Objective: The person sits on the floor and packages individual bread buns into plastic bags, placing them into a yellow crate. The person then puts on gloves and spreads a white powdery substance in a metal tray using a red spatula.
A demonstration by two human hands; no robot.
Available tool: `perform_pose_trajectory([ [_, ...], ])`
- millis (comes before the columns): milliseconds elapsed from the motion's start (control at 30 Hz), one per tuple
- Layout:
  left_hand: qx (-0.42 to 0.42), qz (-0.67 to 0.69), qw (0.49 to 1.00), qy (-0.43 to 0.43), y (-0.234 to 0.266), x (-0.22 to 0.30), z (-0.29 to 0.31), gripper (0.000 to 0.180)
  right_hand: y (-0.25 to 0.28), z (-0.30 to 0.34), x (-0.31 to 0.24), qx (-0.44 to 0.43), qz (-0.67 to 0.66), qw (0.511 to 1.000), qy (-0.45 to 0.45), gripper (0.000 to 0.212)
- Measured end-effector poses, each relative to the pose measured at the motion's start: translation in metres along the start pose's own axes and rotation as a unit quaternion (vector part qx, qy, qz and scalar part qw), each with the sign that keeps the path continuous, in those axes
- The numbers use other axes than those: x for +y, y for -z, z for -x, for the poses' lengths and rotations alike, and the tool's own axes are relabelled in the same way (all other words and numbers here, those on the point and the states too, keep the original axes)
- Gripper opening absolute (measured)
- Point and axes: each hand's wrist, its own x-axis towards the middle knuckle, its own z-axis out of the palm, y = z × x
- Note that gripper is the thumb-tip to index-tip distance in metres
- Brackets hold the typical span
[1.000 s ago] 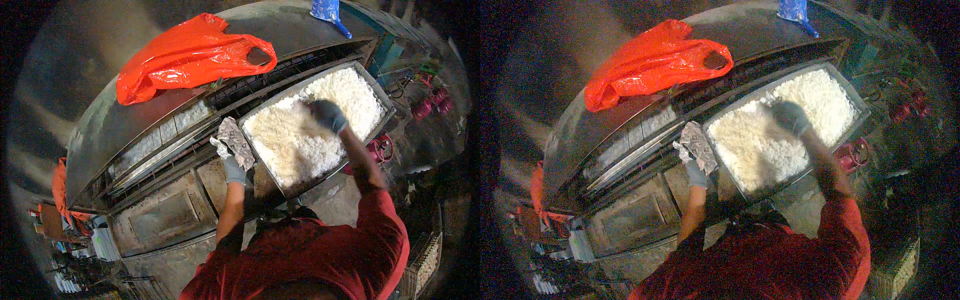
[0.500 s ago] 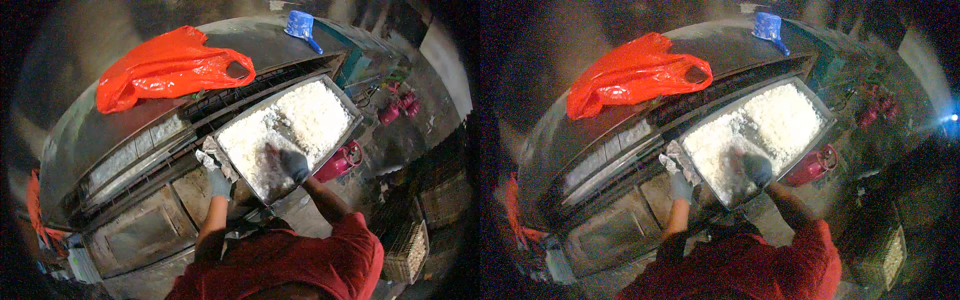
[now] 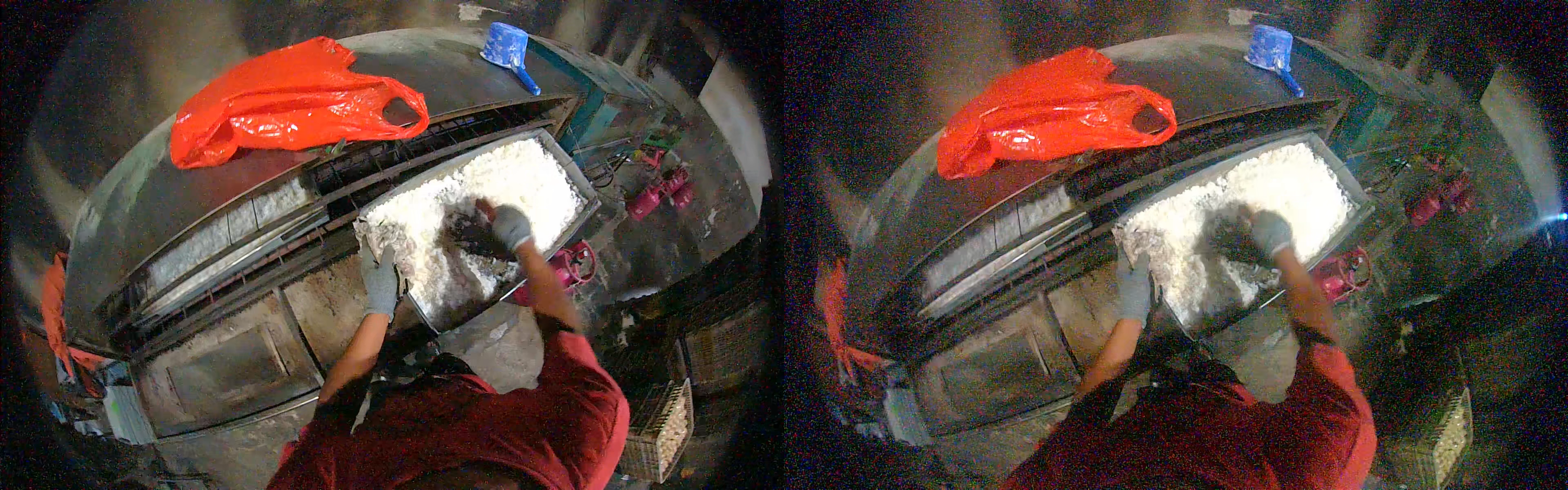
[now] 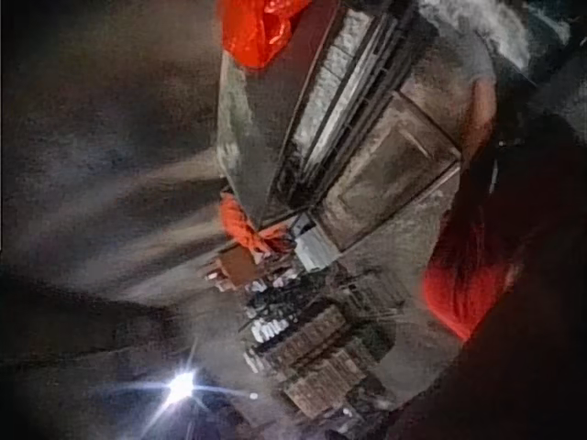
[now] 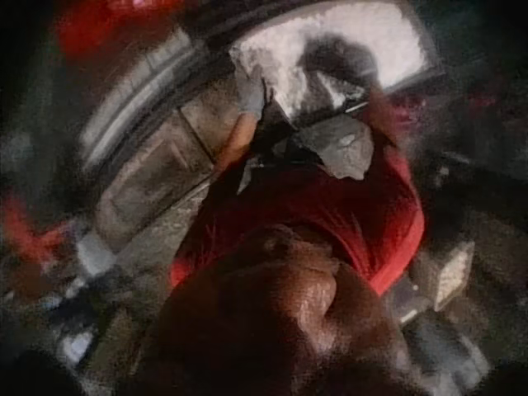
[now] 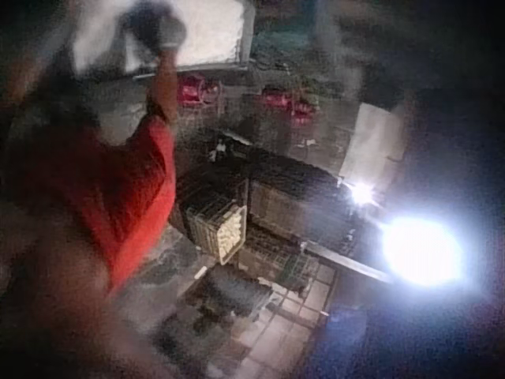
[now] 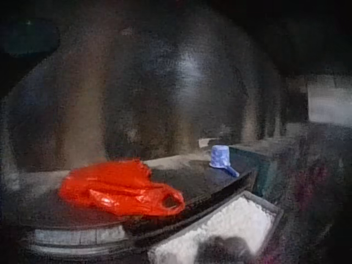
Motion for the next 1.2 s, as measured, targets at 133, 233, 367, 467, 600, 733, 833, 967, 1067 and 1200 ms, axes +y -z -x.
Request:
perform_pose_trajectory([
  [133, 0.052, -0.048, 0.997, 0.033, 0.011, -0.025, -0.035, 0.064, 0.045, -0.074, -0.005, 0.082, 0.047, 0.995, -0.011, 0.062],
  [233, 0.04, -0.08, 0.996, 0.007, -0.016, -0.002, -0.036, 0.062, -0.013, -0.067, -0.055, 0.094, -0.003, 0.995, 0.045, 0.057],
  [367, 0.07, -0.064, 0.995, -0.003, -0.021, -0.006, -0.048, 0.058, -0.027, -0.104, -0.015, -0.126, -0.09, 0.949, 0.276, 0.053],
  [467, 0.103, -0.007, 0.995, 0.003, 0.01, -0.045, -0.067, 0.055, 0.014, -0.16, 0.026, -0.186, -0.142, 0.943, 0.236, 0.053],
  [600, 0.053, 0.003, 0.999, -0.011, 0.002, -0.057, -0.073, 0.055, -0.087, -0.126, -0.035, -0.016, -0.08, 0.954, 0.29, 0.054],
  [733, 0.052, -0.109, 0.993, -0.002, 0.014, -0.046, -0.069, 0.055, -0.11, -0.16, -0.002, -0.046, -0.115, 0.897, 0.425, 0.057],
  [833, 0.044, -0.065, 0.996, 0.039, -0.025, -0.033, -0.047, 0.054, -0.107, -0.202, 0.091, -0.199, -0.17, 0.958, 0.113, 0.06],
  [967, 0.098, 0.09, 0.99, 0.042, 0.008, -0.045, -0.037, 0.057, -0.065, -0.114, -0.044, 0.114, 0.017, 0.975, 0.189, 0.044],
  [1067, -0.018, 0.043, 0.993, 0.108, -0.003, -0.02, -0.057, 0.07, -0.095, -0.036, -0.108, 0.063, 0.069, 0.985, 0.148, 0.035],
  [1200, -0.041, -0.458, 0.868, -0.189, 0.009, -0.041, -0.089, 0.054, -0.099, -0.064, -0.101, 0.142, 0.018, 0.986, 0.086, 0.032],
])
